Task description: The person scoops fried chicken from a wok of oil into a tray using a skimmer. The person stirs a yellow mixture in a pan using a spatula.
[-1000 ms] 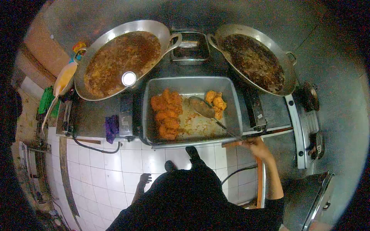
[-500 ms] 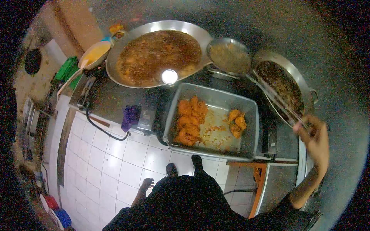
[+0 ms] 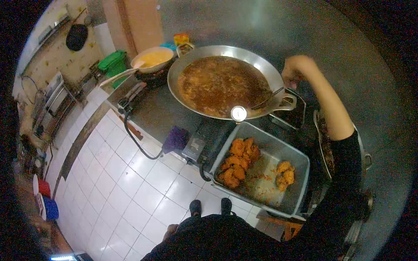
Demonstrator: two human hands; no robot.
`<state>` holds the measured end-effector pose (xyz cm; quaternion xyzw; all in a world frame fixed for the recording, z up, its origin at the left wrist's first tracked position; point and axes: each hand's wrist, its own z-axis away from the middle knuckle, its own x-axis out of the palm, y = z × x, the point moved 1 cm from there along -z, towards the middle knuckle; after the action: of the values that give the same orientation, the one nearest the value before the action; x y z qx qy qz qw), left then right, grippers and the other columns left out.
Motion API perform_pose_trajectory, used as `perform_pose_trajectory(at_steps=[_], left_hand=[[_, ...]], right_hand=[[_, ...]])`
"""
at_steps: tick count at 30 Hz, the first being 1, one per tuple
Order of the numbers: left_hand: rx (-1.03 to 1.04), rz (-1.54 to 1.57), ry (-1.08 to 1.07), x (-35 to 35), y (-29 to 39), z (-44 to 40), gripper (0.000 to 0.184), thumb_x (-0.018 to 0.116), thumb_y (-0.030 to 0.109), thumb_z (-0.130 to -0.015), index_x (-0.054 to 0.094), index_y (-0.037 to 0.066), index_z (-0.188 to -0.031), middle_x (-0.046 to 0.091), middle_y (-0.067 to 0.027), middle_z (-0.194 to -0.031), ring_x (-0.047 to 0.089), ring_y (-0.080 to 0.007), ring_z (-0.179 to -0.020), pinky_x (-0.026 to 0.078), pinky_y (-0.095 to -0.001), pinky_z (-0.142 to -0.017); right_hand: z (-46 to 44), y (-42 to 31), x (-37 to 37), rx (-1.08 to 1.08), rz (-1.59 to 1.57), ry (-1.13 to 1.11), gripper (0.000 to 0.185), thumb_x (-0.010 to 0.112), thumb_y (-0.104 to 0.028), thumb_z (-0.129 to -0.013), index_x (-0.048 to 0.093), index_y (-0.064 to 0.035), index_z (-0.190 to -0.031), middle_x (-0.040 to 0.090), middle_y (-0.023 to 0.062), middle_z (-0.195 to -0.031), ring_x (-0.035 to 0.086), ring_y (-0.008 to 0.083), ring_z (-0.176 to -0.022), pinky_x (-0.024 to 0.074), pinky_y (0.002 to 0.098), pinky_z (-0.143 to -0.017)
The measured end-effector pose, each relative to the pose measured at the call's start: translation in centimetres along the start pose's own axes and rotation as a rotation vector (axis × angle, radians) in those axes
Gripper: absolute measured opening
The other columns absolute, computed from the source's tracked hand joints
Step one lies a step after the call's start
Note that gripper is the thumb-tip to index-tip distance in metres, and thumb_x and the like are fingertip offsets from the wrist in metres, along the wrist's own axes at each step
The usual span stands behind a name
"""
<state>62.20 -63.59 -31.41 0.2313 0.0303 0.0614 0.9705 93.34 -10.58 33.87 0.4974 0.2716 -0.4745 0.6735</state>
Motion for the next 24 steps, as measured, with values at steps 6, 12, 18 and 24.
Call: perform_pose_trajectory(at_steps=[6,12,18,24], left_hand=[[-0.138,0.248,0.067,1.0,-6.2,-2.2,0.021,0.045,0.015,-0.071,0.053,-0.001,-0.082,0.057,-0.0102,-0.066,0.053,-0.0176,-0.047,0.044,-0.0295,-0.043],[0.138,-0.185,0.131,0.4,0.7,3.7,0.020,0.046,0.018,-0.071,0.055,0.004,-0.082,0.058,-0.0106,-0.067,0.054,-0.0178,-0.049,0.037,-0.0263,-0.039],[-0.021,0.209,0.200,-0.3,1.4,1.7,0.023,0.046,0.019,-0.072,0.054,0.001,-0.084,0.058,-0.0131,-0.070,0.055,-0.0185,-0.048,0.040,-0.0267,-0.040],[-0.012,0.212,0.211,0.2,1.6,2.1,0.025,0.046,0.019,-0.071,0.054,0.000,-0.086,0.058,-0.0141,-0.071,0.055,-0.0180,-0.049,0.040,-0.0268,-0.040]], right_hand=[[-7.6,-0.3,5.8,-0.113,-0.282,-0.128,0.021,0.058,-0.025,-0.061,0.062,-0.0068,-0.070,0.053,0.0061,-0.055,0.046,0.0159,-0.046,0.0363,0.0298,-0.042],[-9.6,-2.6,7.7,-0.158,-0.384,0.103,0.033,0.055,-0.027,-0.059,0.060,0.0005,-0.076,0.056,0.0143,-0.064,0.054,0.0234,-0.057,0.0421,0.0342,-0.052],[-8.3,-4.9,8.5,-0.130,-0.336,0.350,0.044,0.060,-0.030,-0.054,0.058,0.0011,-0.084,0.057,0.0186,-0.086,0.056,0.0301,-0.080,0.0441,0.0360,-0.070],[-8.4,-5.6,8.9,-0.120,-0.366,0.385,0.044,0.067,-0.034,-0.053,0.058,-0.0003,-0.079,0.058,0.0163,-0.084,0.056,0.0290,-0.079,0.0445,0.0354,-0.068]])
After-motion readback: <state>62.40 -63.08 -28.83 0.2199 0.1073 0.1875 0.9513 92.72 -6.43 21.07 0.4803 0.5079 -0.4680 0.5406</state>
